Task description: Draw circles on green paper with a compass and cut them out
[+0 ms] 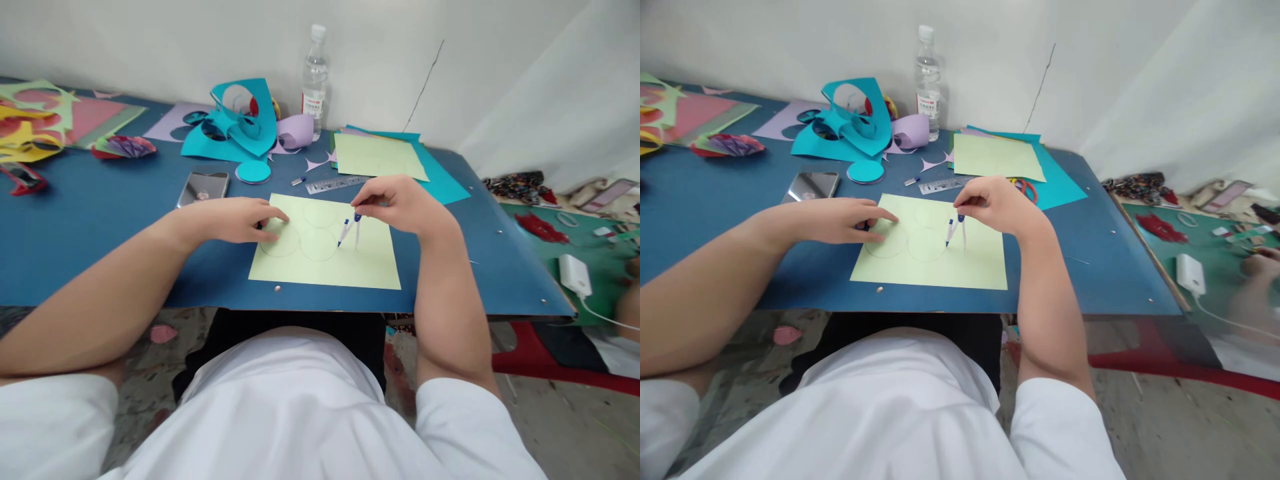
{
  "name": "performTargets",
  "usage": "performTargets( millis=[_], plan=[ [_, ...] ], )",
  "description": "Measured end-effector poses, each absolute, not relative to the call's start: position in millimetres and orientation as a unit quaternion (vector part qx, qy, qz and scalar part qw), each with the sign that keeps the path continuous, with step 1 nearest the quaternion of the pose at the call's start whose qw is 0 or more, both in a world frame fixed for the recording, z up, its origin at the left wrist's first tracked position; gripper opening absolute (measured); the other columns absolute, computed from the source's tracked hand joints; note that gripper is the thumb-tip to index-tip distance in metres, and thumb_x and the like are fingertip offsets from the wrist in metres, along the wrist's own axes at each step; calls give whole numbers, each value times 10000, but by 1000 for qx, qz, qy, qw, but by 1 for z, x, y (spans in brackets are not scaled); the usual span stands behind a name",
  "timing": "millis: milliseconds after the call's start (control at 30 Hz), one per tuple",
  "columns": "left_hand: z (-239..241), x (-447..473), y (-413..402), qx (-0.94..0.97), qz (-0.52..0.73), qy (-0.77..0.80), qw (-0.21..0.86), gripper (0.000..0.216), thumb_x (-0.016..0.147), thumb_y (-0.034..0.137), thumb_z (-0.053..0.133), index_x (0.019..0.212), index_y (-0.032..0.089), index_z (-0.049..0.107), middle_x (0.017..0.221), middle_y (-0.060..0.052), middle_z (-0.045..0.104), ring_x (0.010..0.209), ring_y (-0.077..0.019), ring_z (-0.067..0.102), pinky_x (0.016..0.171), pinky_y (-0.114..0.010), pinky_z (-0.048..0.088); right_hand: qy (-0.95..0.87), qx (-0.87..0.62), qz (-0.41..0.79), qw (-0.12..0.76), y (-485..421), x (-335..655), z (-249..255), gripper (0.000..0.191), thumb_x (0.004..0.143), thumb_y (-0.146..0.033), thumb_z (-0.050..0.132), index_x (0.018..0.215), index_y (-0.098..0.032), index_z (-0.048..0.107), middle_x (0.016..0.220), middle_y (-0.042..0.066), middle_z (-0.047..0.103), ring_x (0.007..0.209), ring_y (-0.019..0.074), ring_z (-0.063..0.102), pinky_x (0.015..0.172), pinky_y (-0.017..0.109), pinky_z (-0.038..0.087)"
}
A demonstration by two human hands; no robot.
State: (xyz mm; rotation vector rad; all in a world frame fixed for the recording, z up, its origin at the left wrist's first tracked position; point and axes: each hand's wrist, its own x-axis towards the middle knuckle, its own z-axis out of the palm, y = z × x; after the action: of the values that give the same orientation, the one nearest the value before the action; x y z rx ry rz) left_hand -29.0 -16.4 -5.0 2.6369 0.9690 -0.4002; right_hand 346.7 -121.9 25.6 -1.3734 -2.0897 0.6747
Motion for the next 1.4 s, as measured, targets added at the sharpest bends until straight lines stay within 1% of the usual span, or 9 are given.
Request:
performTargets(
  millis=[100, 167, 367, 500, 600, 700, 867, 1200, 1400],
  plan=[
    [-5, -29, -17, 917, -139, 341, 155, 755, 1182, 652, 610, 1834, 288, 723, 1305, -163, 837, 1076, -352, 828, 918, -373, 580, -770, -512, 260, 277, -123, 345, 26, 213, 1008, -496, 944, 1027, -284, 931, 1001, 86, 892, 957, 303, 829, 905, 484, 692],
    [-4, -29, -18, 916, -140, 343, 156, 761, 1183, 648, 608, 1838, 278, 721, 1324, -169, 838, 1079, -349, 828, 919, -370, 578, -775, -505, 259, 279, -124, 344, 26, 216, 1005, -490, 947, 998, -277, 917, 992, 88, 893, 936, 296, 825, 897, 482, 692],
    [-4, -28, -18, 914, -139, 347, 158, 732, 1180, 643, 642, 1827, 314, 731, 1339, -154, 842, 1089, -344, 833, 916, -354, 569, -778, -494, 272, 277, -126, 343, 29, 261, 1016, -534, 926, 977, -277, 940, 1007, 102, 923, 955, 315, 850, 884, 484, 694],
    [-3, -26, -19, 911, -145, 352, 160, 748, 1178, 627, 635, 1834, 278, 722, 1359, -173, 830, 1100, -358, 835, 934, -369, 566, -771, -489, 293, 285, -127, 342, 28, 223, 1003, -492, 935, 1052, -275, 941, 1018, 96, 923, 969, 310, 854, 880, 473, 687],
    [-2, -26, -20, 909, -147, 354, 161, 743, 1183, 631, 638, 1838, 292, 720, 1360, -167, 834, 1106, -358, 834, 947, -366, 563, -781, -471, 298, 281, -128, 341, 28, 194, 1004, -466, 936, 1036, -275, 929, 1012, 91, 922, 941, 295, 843, 863, 455, 673],
    [-1, -25, -21, 909, -147, 356, 160, 739, 1182, 641, 647, 1846, 323, 717, 1365, -149, 842, 1103, -347, 835, 960, -357, 563, -801, -452, 282, 272, -127, 341, 29, 191, 1017, -464, 911, 979, -278, 930, 991, 86, 922, 913, 277, 827, 834, 427, 654],
    [-1, -25, -21, 907, -154, 360, 153, 747, 1184, 632, 633, 1855, 313, 707, 1379, -151, 835, 1111, -347, 834, 959, -354, 560, -822, -431, 253, 273, -123, 343, 27, 182, 1034, -433, 893, 989, -265, 947, 981, 91, 926, 875, 262, 808, 781, 397, 619],
    [-3, -25, -20, 906, -150, 363, 160, 759, 1174, 657, 630, 1852, 327, 712, 1360, -149, 834, 1109, -355, 829, 952, -369, 555, -824, -472, 182, 254, -128, 337, 28, 158, 1080, -317, 855, 997, -243, 967, 1002, 101, 928, 898, 270, 830, 830, 410, 626],
    [-3, -23, -21, 906, -160, 360, 154, 772, 1172, 645, 604, 1849, 288, 702, 1389, -169, 817, 1140, -367, 822, 954, -375, 558, -811, -533, 113, 213, -134, 333, 36, 172, 1050, -176, 824, 988, -241, 970, 982, 82, 922, 885, 264, 820, 857, 414, 614]
  ],
)
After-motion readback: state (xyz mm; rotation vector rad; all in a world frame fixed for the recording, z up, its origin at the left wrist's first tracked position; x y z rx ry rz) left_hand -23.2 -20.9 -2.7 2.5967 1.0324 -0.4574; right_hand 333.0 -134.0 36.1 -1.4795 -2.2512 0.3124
